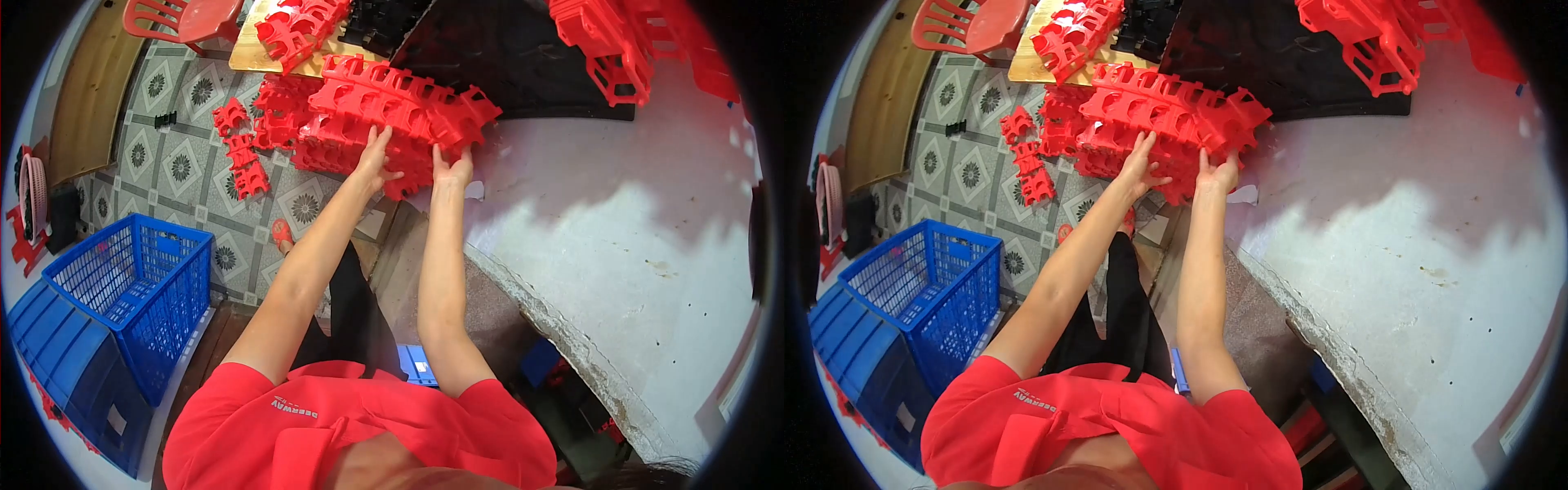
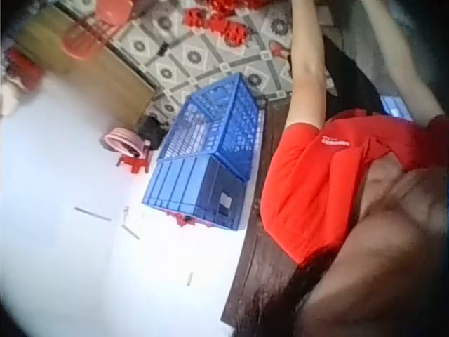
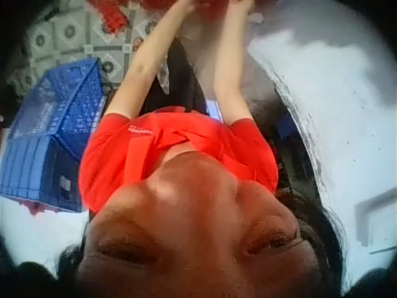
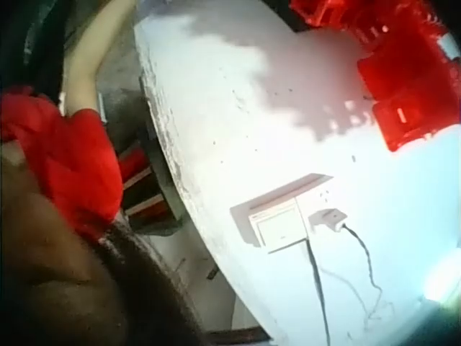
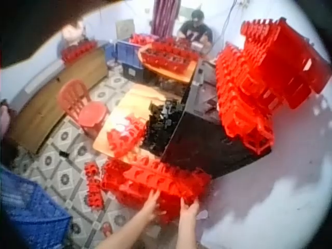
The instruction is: The person carries stacks of red plastic parts from a shelving rack into a workroom. The person then sits at a table and assembles the red plastic parts with black plastic components by hand, placing the assembled items onto the table.
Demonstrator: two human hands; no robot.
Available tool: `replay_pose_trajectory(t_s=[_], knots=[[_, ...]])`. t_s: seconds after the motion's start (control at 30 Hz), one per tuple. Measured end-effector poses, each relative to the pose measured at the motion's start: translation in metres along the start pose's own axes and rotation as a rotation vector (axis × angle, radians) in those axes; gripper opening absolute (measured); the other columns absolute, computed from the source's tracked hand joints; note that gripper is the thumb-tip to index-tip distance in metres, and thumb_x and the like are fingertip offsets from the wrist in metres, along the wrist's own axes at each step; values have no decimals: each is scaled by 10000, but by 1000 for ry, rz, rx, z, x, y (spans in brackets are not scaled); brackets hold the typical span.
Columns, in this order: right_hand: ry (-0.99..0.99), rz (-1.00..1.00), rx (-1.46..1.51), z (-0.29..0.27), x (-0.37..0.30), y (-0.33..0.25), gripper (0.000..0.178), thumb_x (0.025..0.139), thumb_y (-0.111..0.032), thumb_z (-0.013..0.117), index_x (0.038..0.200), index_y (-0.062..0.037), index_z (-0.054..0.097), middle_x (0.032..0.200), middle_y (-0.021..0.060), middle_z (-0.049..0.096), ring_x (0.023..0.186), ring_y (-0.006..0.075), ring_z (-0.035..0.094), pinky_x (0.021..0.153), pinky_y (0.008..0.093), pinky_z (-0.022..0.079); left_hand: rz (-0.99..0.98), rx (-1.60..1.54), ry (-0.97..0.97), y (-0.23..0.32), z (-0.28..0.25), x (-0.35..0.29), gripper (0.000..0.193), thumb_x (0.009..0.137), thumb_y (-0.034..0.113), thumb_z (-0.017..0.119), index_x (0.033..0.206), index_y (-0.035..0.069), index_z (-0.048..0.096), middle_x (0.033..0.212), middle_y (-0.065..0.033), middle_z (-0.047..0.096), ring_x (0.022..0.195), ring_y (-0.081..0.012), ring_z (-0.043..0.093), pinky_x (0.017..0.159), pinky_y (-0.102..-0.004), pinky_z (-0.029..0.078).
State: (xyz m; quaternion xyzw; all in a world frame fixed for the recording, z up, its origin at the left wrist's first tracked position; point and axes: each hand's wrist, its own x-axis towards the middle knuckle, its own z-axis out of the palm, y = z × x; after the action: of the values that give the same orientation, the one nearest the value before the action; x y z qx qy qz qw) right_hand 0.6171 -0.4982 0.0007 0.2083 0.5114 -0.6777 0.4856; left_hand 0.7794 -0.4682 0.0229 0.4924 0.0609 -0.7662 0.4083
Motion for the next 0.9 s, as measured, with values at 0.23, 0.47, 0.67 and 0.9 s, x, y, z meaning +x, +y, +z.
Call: replay_pose_trajectory(t_s=[0.23,0.47,0.67,0.9], knots=[[-234,-856,-877,7,-28,9,728,866,-345,674,1393,43,354,1452,207,311,1315,309,351,1096,375,279,21,108,-64,-17,-33,-12,818,886,450,605,1512,255,117,1576,-44,90,1410,-394,70,1028,-648,254],[-307,-653,-870,11,-20,14,365,761,-253,774,884,61,634,867,110,643,800,200,569,755,344,474,-4,206,26,-56,-121,-63,723,903,435,576,1492,191,236,1547,-67,228,1430,-250,157,1021,-560,314],[-39,-776,-837,23,-35,21,505,831,-318,704,1045,117,562,1019,193,622,865,258,576,796,377,477,-7,205,257,-85,-234,-160,649,923,385,564,1478,193,286,1403,-101,392,1191,-265,406,960,-528,383],[-487,-353,-895,45,-3,-29,761,885,-503,597,1303,108,420,1331,203,483,1148,302,526,986,420,435,36,162,494,-101,-343,-272,631,883,456,584,1427,216,374,1397,2,448,1262,-186,407,863,-421,390]])
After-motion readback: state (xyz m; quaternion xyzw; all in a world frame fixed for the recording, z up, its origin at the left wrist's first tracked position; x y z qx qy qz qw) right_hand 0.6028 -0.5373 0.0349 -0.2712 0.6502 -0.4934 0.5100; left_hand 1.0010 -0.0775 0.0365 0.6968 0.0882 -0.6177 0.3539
